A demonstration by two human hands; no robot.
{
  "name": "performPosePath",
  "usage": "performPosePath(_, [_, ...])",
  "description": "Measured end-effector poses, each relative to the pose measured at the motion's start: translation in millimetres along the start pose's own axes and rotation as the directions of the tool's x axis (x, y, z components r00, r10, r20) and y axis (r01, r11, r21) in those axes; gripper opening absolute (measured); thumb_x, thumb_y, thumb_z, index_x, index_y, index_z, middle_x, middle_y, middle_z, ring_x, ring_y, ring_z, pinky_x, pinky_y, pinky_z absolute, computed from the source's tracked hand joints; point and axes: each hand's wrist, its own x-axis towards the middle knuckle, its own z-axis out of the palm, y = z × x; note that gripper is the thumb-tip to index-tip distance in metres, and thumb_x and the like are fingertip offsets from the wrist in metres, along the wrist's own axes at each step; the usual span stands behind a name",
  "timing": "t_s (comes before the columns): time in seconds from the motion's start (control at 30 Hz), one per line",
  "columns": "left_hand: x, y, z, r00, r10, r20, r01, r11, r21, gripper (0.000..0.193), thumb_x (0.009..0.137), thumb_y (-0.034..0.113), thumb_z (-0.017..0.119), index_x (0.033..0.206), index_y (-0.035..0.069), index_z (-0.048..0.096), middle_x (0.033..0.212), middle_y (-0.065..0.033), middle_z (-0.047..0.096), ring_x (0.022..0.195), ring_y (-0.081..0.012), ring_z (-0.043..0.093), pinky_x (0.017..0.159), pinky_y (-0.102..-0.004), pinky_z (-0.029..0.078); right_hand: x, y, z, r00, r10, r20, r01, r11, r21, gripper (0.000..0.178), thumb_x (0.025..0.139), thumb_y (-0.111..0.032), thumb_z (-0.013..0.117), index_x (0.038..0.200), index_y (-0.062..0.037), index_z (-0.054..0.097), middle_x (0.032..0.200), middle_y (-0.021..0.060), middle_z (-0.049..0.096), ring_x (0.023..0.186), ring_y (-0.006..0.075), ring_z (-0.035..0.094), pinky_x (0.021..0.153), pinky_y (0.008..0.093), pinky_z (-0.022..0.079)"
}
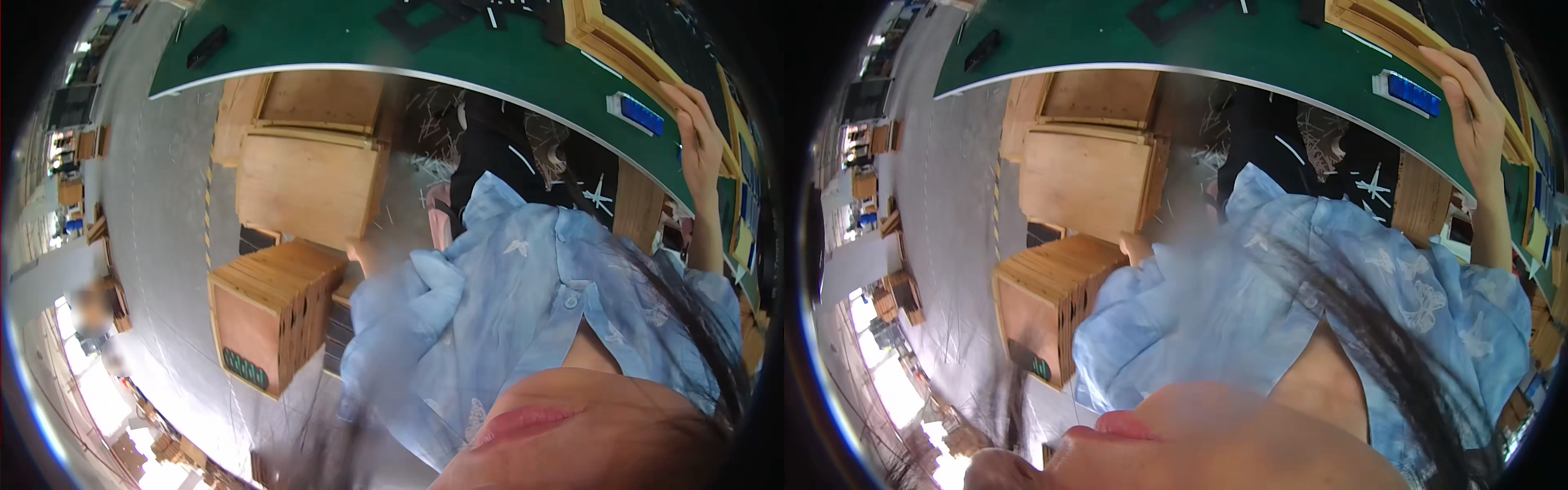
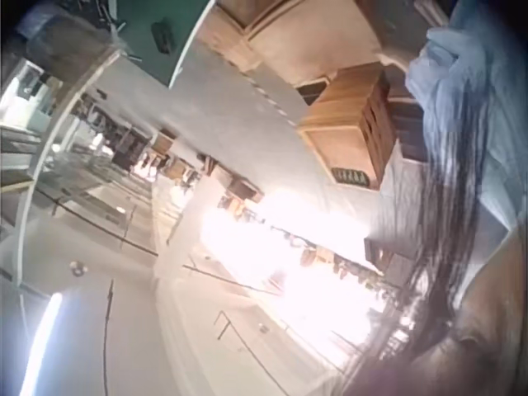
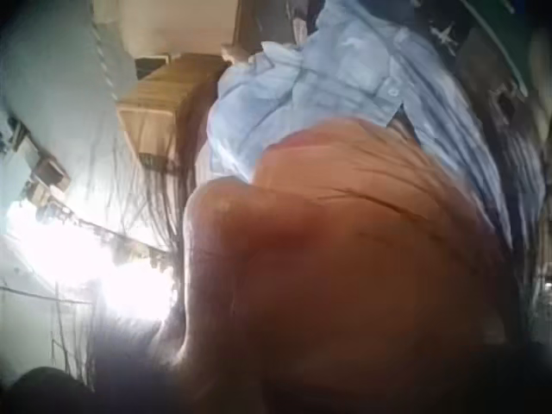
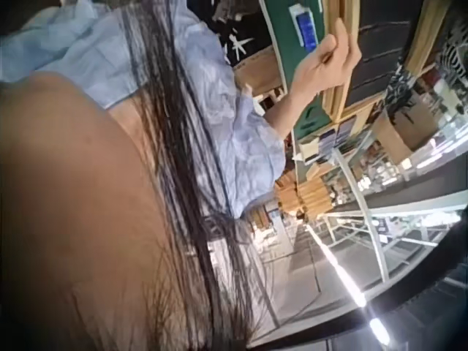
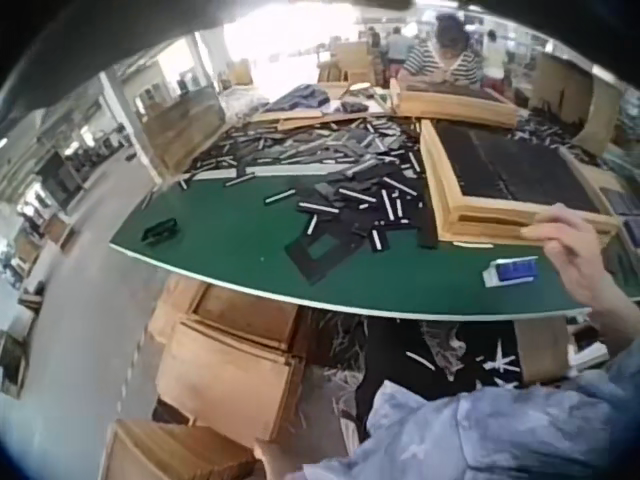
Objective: Assembling small electronic components into a holder at a factory workbench.
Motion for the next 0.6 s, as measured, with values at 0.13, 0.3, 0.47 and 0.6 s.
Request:
performPosePath(0.13, [-58.2,19.4,95.7,0.952,0.114,0.283,-0.096,0.992,-0.077,0.034,0.086,0.027,0.058,0.099,-0.004,0.062,0.090,-0.0157,0.064,0.077,-0.0237,0.062,0.063,-0.0365,0.050,12.0,-18.2,-0.1,0.998,-0.047,0.036,0.045,0.998,0.054,0.025,0.095,-0.017,0.050,0.112,-0.0019,0.062,0.106,0.0100,0.057,0.096,0.0217,0.057,0.084,0.0269,0.042])
performPosePath(0.3, [-115.2,-2.2,105.8,0.897,0.358,0.261,-0.357,0.933,-0.054,0.028,0.085,0.021,0.058,0.096,-0.005,0.062,0.086,-0.0156,0.063,0.073,-0.0254,0.061,0.059,-0.0372,0.048,25.6,-32.7,13.5,0.995,-0.086,0.045,0.079,0.986,0.146,0.020,0.092,-0.013,0.053,0.106,-0.0015,0.061,0.101,0.0102,0.055,0.093,0.0251,0.056,0.082,0.0290,0.043])
performPosePath(0.47, [-105.1,9.9,-58.2,0.605,0.768,-0.212,-0.727,0.641,0.248,0.023,0.085,0.014,0.058,0.093,-0.007,0.062,0.082,-0.0156,0.062,0.070,-0.0270,0.060,0.055,-0.0378,0.047,15.4,-12.8,30.0,0.984,-0.170,-0.062,0.180,0.948,0.261,0.019,0.084,-0.014,0.064,0.099,-0.0028,0.063,0.091,0.0080,0.056,0.077,0.0230,0.057,0.065,0.0288,0.045])
performPosePath(0.6, [-178.0,131.4,-111.9,0.391,0.859,-0.332,-0.837,0.481,0.260,0.028,0.086,0.014,0.058,0.104,-0.008,0.056,0.092,-0.0191,0.059,0.078,-0.0276,0.060,0.066,-0.0399,0.049,33.3,-23.7,41.8,0.941,-0.332,-0.062,0.332,0.875,0.351,0.018,0.082,-0.018,0.066,0.092,-0.0039,0.063,0.084,0.0079,0.058,0.073,0.0249,0.058,0.063,0.0330,0.046])
